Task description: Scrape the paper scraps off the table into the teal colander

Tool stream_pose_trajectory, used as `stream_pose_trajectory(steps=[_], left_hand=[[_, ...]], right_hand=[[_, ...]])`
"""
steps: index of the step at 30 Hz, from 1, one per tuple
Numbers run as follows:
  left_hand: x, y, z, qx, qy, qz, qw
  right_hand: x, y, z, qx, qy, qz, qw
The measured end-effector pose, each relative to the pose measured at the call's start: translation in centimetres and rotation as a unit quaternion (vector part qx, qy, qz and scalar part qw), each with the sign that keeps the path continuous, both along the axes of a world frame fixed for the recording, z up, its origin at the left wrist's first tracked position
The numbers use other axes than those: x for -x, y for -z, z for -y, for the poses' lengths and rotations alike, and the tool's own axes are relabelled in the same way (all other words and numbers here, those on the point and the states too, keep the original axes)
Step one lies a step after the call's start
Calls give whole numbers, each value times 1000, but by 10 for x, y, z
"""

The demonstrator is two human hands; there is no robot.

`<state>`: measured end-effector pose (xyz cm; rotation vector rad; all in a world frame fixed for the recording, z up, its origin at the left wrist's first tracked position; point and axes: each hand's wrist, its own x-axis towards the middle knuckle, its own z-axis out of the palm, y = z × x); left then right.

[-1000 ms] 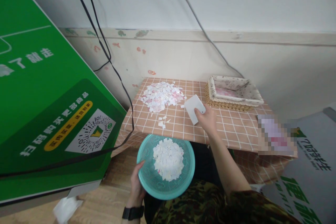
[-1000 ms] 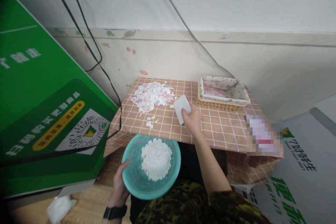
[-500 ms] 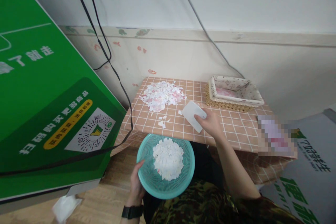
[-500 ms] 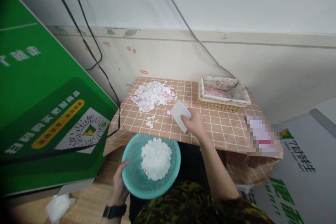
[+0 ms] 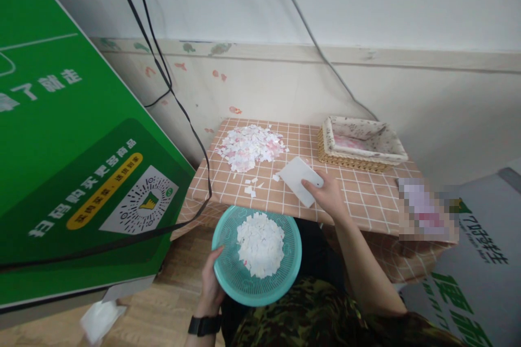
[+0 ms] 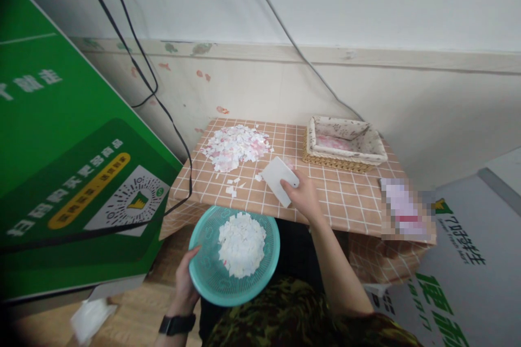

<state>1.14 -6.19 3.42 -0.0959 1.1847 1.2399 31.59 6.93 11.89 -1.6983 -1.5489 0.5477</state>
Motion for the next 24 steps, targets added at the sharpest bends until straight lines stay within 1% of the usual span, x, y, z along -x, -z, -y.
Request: stream_pose_trajectory(steps=[2, 7, 12, 15, 20, 24], left_hand=[[0, -2, 0, -2, 2, 0, 1000], [0, -1, 0, -6, -2, 7, 1000], [1, 2, 1, -10, 9, 23, 1000], [2, 2, 1, -13, 3, 17, 1000], [2, 1, 1, -11, 5, 15, 1000], [3, 0, 0, -12, 1, 13, 1000]], right_hand=[[0, 2, -1, -5, 18, -2, 1000], [5, 4, 0, 11, -4, 23, 1000], [3, 5, 1, 1, 16, -1, 1000], [1, 6, 1, -2, 12, 13, 1000], [3, 8, 0, -2, 55, 54, 997], [10, 9, -3, -1, 32, 51, 998]])
